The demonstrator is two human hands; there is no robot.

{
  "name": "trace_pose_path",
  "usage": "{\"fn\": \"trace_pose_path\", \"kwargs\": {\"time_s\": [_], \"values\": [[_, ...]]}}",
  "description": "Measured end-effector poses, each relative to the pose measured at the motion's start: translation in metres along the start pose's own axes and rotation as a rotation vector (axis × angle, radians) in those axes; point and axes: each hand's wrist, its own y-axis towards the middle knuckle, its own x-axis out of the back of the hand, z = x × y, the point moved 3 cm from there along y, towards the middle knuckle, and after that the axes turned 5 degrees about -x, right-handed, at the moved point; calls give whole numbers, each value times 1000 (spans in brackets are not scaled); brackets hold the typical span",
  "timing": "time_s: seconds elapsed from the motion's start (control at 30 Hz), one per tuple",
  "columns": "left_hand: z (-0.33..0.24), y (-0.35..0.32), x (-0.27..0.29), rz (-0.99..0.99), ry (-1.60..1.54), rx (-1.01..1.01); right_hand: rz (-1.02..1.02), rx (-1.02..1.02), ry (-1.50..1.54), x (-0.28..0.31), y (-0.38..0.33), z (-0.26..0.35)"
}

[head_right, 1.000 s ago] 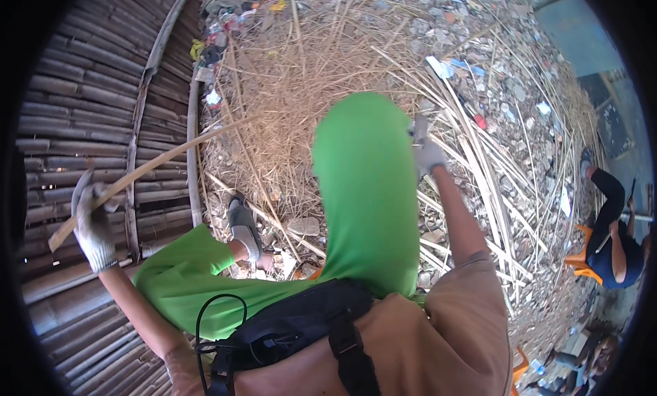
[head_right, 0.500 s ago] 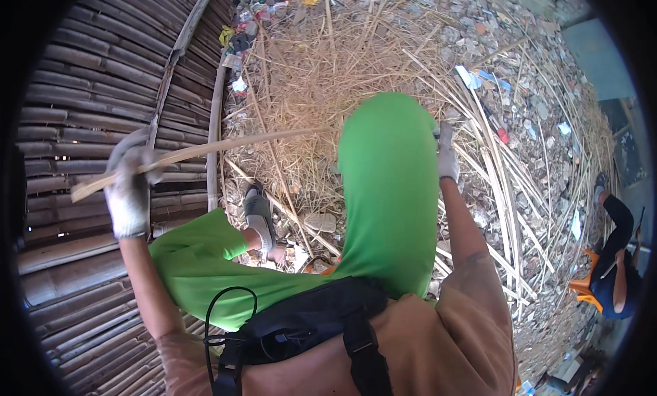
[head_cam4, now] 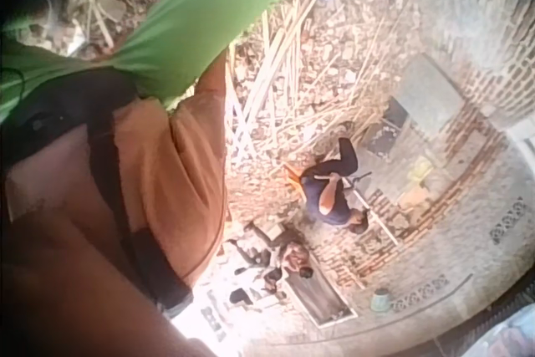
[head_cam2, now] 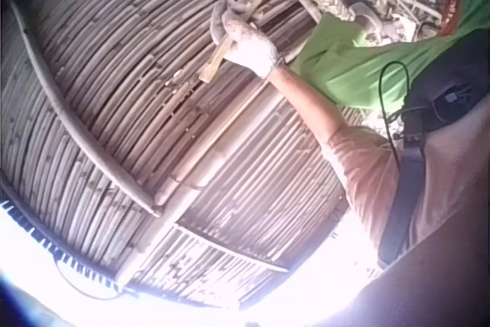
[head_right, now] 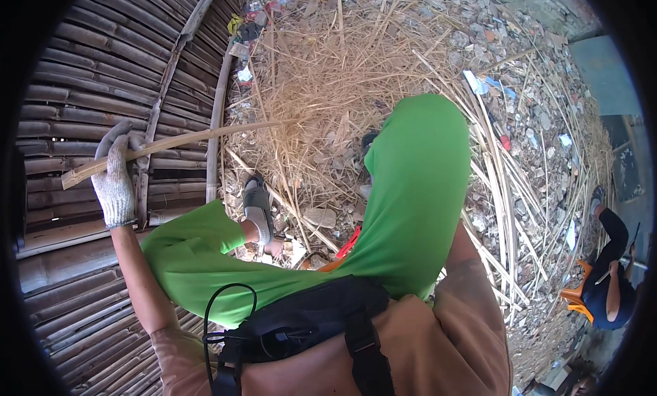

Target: The person, wearing gloves and using a curved blade, strips a thin layer from a long bamboo stalk while sitting on the ground.

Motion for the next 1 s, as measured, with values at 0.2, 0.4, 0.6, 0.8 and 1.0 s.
{"fn": "trace_pose_path", "kwargs": {"time_s": [0.2, 0.4, 0.6, 0.8, 1.0], "values": [[40, 18, 7, -17, -225, 124, -69, -96, 110, -6, -6, -46], [33, 15, 90, -114, -154, -6, -5, -295, 224, -3, -23, -21], [44, 4, -10, -13, 15, 152, -1, -255, 297, -4, -36, -36], [32, 16, -10, 173, -171, 134, -59, -140, 238, 5, -32, -53], [10, 5, -3, -132, -596, 2, -153, -2, 271, 37, -13, -77]]}}
